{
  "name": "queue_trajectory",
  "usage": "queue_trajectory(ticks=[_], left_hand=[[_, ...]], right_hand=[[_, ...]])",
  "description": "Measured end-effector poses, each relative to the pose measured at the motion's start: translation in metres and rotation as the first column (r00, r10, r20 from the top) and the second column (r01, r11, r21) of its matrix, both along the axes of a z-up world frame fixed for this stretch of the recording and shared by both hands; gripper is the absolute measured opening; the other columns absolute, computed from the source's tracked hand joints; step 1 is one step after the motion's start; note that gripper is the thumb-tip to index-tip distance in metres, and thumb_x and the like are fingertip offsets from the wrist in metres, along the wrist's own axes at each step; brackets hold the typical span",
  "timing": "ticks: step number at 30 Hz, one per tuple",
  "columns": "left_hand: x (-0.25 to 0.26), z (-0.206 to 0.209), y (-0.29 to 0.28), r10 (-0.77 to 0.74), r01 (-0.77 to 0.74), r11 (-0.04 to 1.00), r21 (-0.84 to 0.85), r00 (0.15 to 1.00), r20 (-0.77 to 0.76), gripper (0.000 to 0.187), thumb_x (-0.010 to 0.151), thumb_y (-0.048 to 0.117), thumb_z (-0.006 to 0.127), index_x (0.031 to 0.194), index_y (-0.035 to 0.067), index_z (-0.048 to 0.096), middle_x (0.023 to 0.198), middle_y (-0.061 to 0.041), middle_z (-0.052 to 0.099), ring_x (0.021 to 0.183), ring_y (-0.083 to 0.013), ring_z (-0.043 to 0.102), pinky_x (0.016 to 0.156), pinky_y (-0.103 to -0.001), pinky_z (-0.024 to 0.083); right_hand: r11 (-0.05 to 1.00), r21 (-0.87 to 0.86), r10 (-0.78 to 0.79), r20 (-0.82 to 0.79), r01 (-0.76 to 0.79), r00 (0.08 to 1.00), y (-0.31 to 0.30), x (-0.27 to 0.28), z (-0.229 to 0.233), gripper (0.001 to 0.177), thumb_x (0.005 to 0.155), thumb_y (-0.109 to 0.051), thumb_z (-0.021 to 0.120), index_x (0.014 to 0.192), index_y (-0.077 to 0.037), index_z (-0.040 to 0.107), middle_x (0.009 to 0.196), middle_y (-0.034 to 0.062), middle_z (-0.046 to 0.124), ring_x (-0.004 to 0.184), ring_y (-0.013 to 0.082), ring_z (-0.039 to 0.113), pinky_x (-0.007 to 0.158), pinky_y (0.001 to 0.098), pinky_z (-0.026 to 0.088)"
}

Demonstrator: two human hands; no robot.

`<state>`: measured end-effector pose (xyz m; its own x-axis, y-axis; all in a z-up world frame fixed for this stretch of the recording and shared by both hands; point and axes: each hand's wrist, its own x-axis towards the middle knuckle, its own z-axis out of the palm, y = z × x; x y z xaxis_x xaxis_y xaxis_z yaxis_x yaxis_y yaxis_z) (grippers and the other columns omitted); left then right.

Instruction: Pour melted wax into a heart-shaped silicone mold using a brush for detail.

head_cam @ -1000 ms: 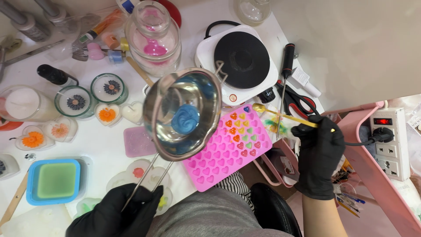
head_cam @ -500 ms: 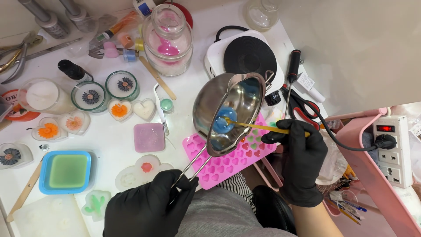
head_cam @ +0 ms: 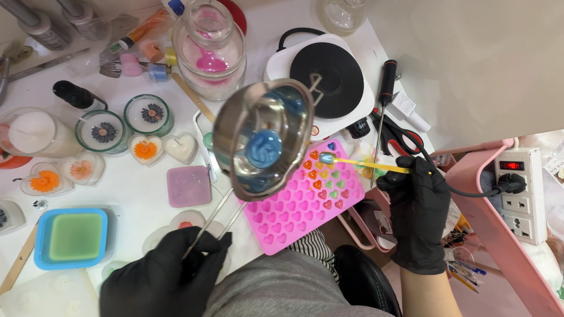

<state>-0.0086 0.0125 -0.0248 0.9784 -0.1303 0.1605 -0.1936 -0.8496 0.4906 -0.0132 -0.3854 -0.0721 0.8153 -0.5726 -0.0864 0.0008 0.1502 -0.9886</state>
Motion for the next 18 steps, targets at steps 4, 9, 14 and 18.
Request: queue_trajectory(ticks=[4,9,14,18], left_hand=[[-0.006,-0.006,0.010,0.108,-0.108,0.994,-0.031,0.994,-0.001,0.042,0.071,0.034,0.092,0.103,0.015,0.072,0.073,0.001,0.075,0.058,-0.0177,0.071,0.055,-0.033,0.052],[-0.020,-0.069,0.053,0.103,-0.226,0.929,-0.294,0.919,-0.382,0.037,0.076,0.024,0.090,0.108,0.013,0.074,0.085,-0.004,0.079,0.077,-0.0151,0.074,0.070,-0.032,0.058],[-0.034,-0.125,0.090,-0.371,-0.296,0.432,-0.852,0.803,-0.467,0.039,0.081,0.004,0.078,0.117,-0.002,0.068,0.109,-0.017,0.080,0.104,-0.0211,0.077,0.088,-0.037,0.062],[-0.039,-0.128,0.092,-0.297,-0.360,0.530,-0.768,0.770,-0.566,0.040,0.081,0.001,0.079,0.119,-0.001,0.067,0.108,-0.018,0.079,0.102,-0.0230,0.079,0.086,-0.037,0.063]], right_hand=[[0.999,0.030,-0.022,-0.002,0.022,1.000,-0.017,-0.001,-0.005,0.030,0.116,-0.026,0.056,0.118,0.002,0.066,0.090,0.0126,0.071,0.079,0.0214,0.071,0.075,0.0349,0.060],[1.000,0.005,-0.026,0.003,0.026,1.000,-0.032,0.001,-0.025,0.030,0.115,-0.026,0.056,0.118,0.002,0.065,0.091,0.0120,0.071,0.082,0.0212,0.071,0.077,0.0365,0.062],[1.000,-0.008,-0.027,0.035,0.027,0.999,-0.033,0.005,-0.036,0.029,0.112,-0.024,0.056,0.121,0.001,0.064,0.100,0.0091,0.073,0.086,0.0221,0.072,0.080,0.0386,0.063],[0.997,-0.057,-0.059,-0.024,0.057,0.998,-0.037,0.005,-0.041,0.029,0.114,-0.024,0.058,0.122,0.003,0.064,0.097,0.0158,0.070,0.083,0.0263,0.073,0.081,0.0399,0.062]])
